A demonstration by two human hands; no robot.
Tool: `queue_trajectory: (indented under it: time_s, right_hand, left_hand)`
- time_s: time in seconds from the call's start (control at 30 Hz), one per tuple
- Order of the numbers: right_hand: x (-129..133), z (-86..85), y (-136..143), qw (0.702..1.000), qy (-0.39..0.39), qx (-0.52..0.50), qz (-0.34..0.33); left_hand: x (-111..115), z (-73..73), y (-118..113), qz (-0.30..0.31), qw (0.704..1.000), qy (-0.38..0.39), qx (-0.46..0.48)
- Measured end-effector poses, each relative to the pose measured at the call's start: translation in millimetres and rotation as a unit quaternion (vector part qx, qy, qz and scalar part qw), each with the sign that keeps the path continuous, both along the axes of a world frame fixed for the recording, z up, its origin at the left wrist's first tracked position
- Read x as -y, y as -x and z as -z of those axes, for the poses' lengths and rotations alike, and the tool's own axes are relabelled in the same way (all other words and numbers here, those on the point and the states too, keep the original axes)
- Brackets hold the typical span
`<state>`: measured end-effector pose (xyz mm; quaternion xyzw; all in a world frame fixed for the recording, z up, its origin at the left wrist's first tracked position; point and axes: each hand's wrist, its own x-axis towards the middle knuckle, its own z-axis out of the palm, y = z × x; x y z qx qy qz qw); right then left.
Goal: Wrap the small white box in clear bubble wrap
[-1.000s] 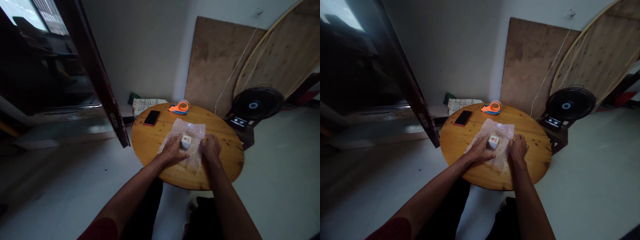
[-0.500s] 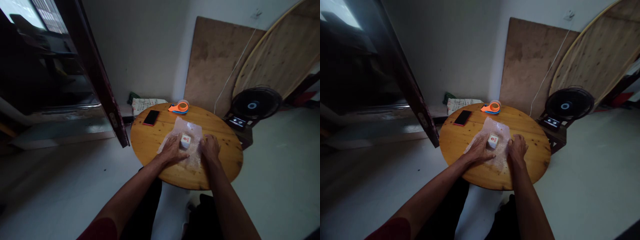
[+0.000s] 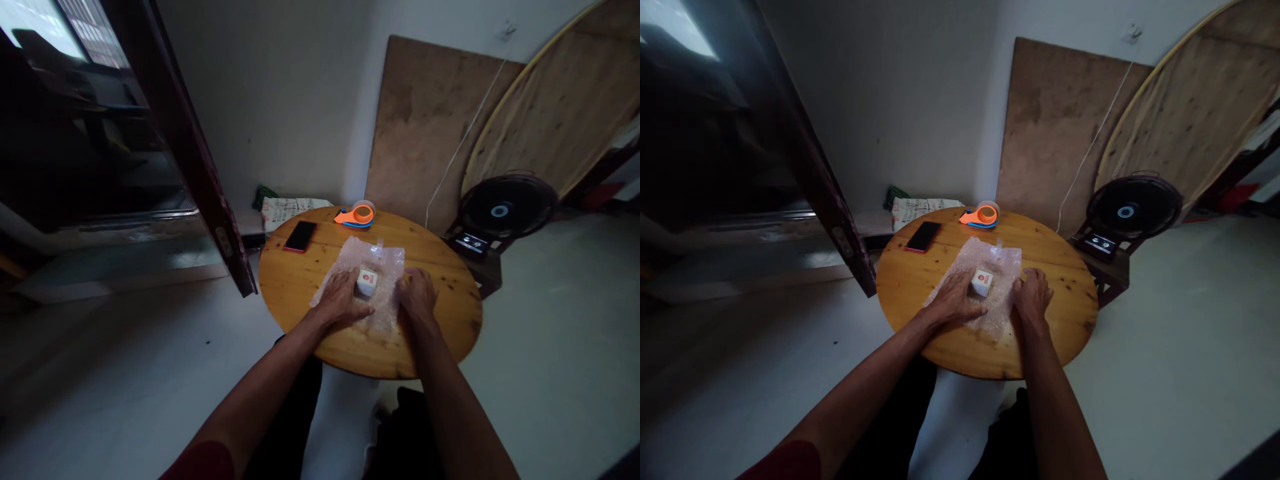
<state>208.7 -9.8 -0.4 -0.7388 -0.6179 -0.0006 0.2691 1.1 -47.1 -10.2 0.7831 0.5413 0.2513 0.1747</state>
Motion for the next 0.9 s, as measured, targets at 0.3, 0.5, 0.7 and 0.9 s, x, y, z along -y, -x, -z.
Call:
queue_trajectory:
  time_s: [0.3, 0.5, 0.7, 0.9]
  right_hand:
    - [-2, -0.1, 0, 0.999, -0.026, -0.033, -0.009]
    - [-2, -0.7, 1, 0.992, -0.08, -0.083, -0.057]
    - [2, -5.1, 11, 0.981, -0.078, -0.074, -0.164]
    - [11, -4.3, 25, 0.973, -0.039, -0.013, -0.228]
  left_hand:
    - [0, -5.2, 3, -0.001, 1.0, -0.005, 0.001]
    - [0, -5.4, 3, -0.008, 1.0, 0.0, -0.007]
    - [0, -5.5, 2, -0.012, 1.0, -0.011, 0.006]
    - [0, -4.9, 2, -0.006, 1.0, -0.008, 0.003]
